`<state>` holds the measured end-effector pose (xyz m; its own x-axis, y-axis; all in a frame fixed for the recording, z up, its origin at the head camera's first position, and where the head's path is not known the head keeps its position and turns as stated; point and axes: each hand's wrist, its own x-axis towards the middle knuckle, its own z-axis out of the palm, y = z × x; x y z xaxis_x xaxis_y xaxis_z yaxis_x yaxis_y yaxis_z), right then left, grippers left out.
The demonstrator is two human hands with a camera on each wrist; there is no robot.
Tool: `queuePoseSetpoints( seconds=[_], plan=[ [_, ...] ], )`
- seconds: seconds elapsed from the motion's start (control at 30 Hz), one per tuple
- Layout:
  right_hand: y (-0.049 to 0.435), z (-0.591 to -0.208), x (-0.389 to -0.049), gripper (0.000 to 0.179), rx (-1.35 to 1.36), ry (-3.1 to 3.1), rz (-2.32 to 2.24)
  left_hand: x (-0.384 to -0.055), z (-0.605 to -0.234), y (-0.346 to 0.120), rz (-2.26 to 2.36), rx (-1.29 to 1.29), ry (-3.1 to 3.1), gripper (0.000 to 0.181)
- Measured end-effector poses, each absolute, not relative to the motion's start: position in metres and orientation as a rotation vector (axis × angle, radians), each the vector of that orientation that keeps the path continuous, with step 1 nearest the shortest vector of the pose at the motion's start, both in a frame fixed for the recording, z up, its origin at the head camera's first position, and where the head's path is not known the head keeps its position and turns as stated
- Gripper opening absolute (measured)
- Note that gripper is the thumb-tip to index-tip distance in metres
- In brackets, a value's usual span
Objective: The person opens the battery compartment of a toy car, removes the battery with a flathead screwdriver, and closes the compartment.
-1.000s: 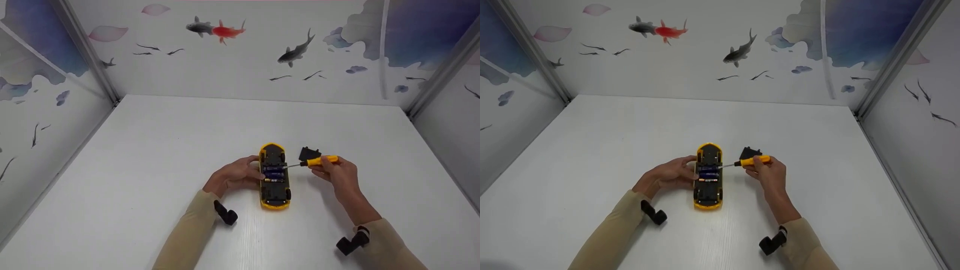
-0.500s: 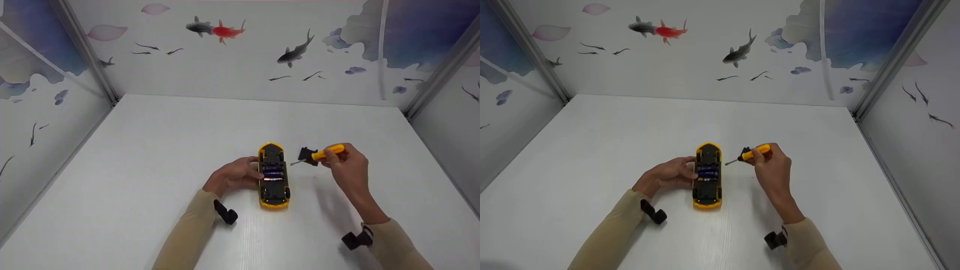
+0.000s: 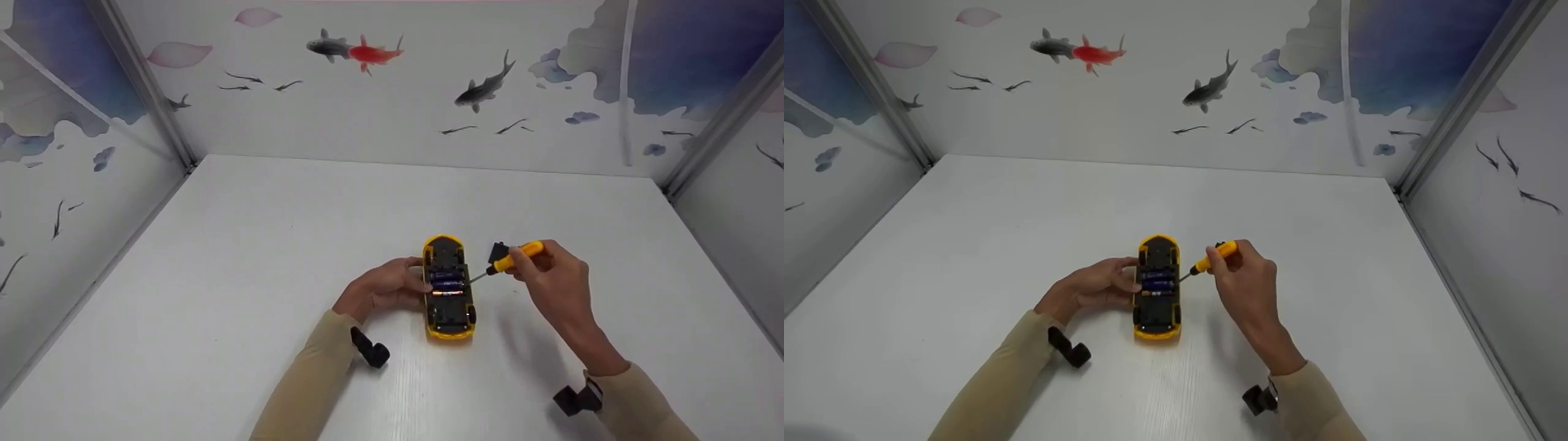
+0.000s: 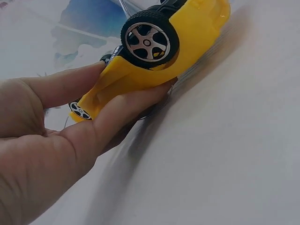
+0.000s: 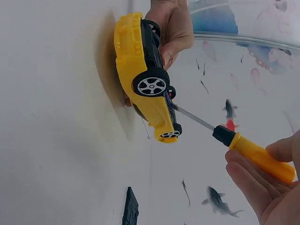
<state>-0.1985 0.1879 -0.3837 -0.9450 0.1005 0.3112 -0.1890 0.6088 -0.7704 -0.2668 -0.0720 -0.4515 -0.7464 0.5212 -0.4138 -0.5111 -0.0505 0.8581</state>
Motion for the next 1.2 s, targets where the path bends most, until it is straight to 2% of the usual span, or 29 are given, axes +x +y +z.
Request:
queuePoseSetpoints(
  seconds=[0.37,0.73,0.97,1.2],
  plan=[
    [0.178,-0.382,-0.201,0.023,0.264,-2.448,1.011,-0.268,-0.450,-0.071,1.847,0.048,1.521,0.080],
    [0.165,-0.382,-0.195,0.021,0.443,-2.454,0.876,-0.268,-0.448,-0.068,1.851,0.024,1.501,0.085],
    [0.176,-0.393,-0.200,0.020,0.294,-2.422,1.033,-0.267,-0.447,-0.069,1.840,0.064,1.520,0.081],
    [0.187,-0.398,-0.204,0.027,0.122,-2.464,1.286,-0.266,-0.449,-0.070,1.826,0.086,1.551,0.081]
  ],
)
